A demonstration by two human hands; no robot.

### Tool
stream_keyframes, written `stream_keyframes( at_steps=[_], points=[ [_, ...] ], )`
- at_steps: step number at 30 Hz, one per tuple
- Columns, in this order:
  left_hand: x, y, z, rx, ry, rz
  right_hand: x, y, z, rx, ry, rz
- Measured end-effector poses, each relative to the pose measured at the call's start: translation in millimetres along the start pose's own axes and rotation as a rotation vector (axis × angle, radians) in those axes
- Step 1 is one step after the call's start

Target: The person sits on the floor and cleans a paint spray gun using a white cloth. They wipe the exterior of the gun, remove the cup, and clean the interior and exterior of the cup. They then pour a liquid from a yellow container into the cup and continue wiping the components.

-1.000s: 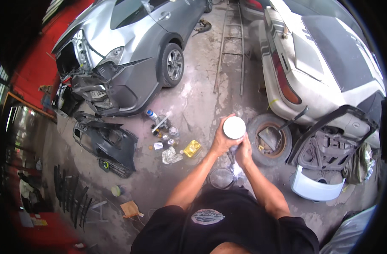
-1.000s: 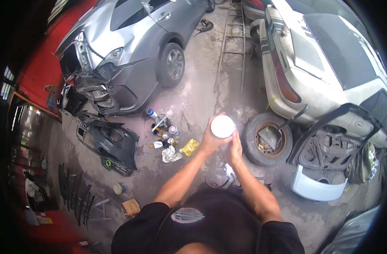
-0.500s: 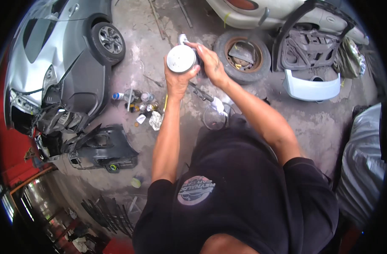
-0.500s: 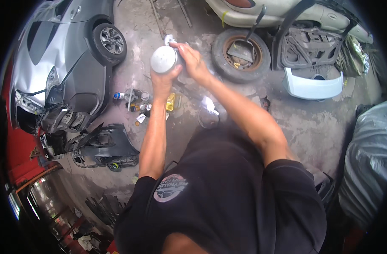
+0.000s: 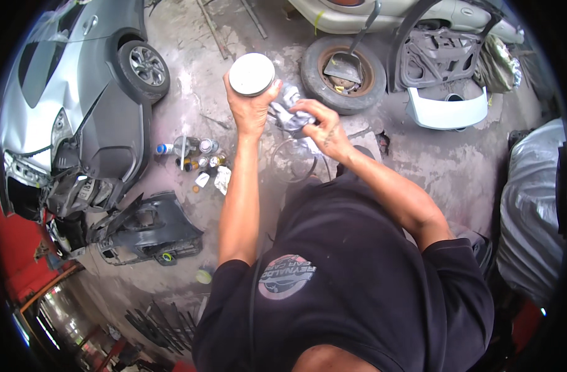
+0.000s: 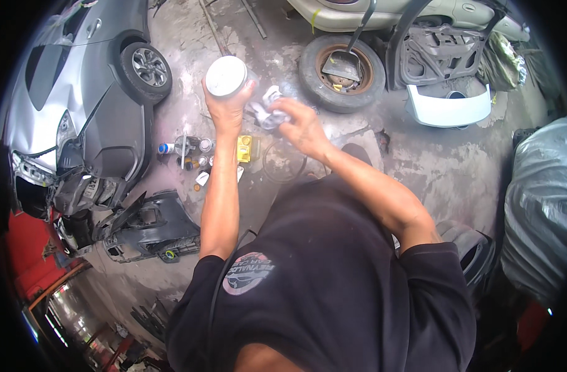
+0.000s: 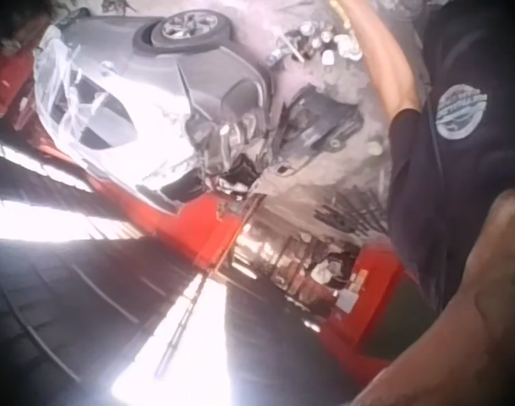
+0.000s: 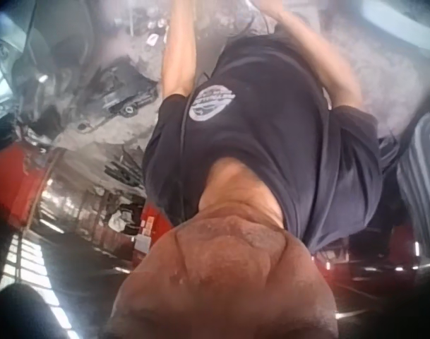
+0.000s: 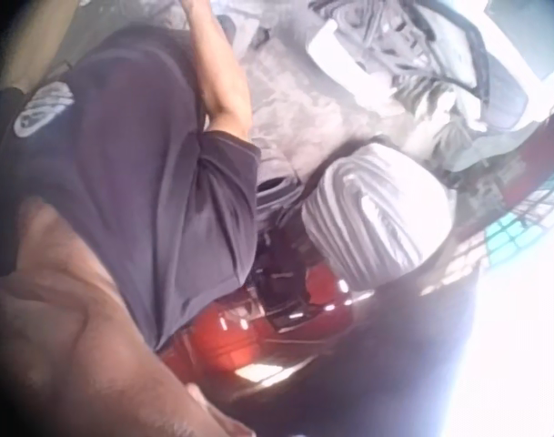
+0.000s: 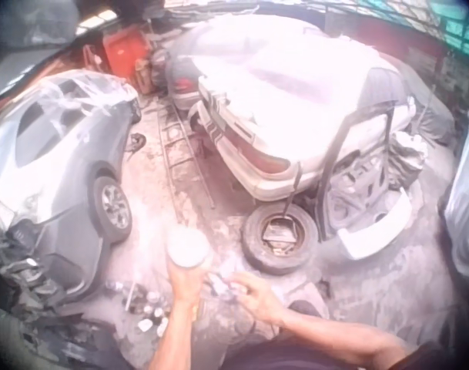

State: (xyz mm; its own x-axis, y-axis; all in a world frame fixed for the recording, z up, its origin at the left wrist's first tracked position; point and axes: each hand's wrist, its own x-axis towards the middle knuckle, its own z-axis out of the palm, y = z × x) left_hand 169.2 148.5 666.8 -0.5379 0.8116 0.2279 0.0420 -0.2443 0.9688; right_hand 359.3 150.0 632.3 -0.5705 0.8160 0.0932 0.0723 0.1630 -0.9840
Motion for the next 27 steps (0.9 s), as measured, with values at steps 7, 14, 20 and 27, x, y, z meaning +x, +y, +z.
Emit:
stream_keyframes(
  at_steps=[7,14,20,27],
  points=[
    [-8,0,25,0.102,0.004,0.057,8,-18,34,-0.634,-0.047,-0.252],
    [-15,2,17,-0.009,0.103,-0.092,36,4,-4,-0.283,-0.297,-0.16],
    [-7,6,14,0.022,-0.01,-0.084,58,-41,-41,-0.056,0.097,-0.284],
    [-13,51,42,-0.141,0.151,-0.054,172,-63,-25,0.387,-0.246,-0.157]
  ],
)
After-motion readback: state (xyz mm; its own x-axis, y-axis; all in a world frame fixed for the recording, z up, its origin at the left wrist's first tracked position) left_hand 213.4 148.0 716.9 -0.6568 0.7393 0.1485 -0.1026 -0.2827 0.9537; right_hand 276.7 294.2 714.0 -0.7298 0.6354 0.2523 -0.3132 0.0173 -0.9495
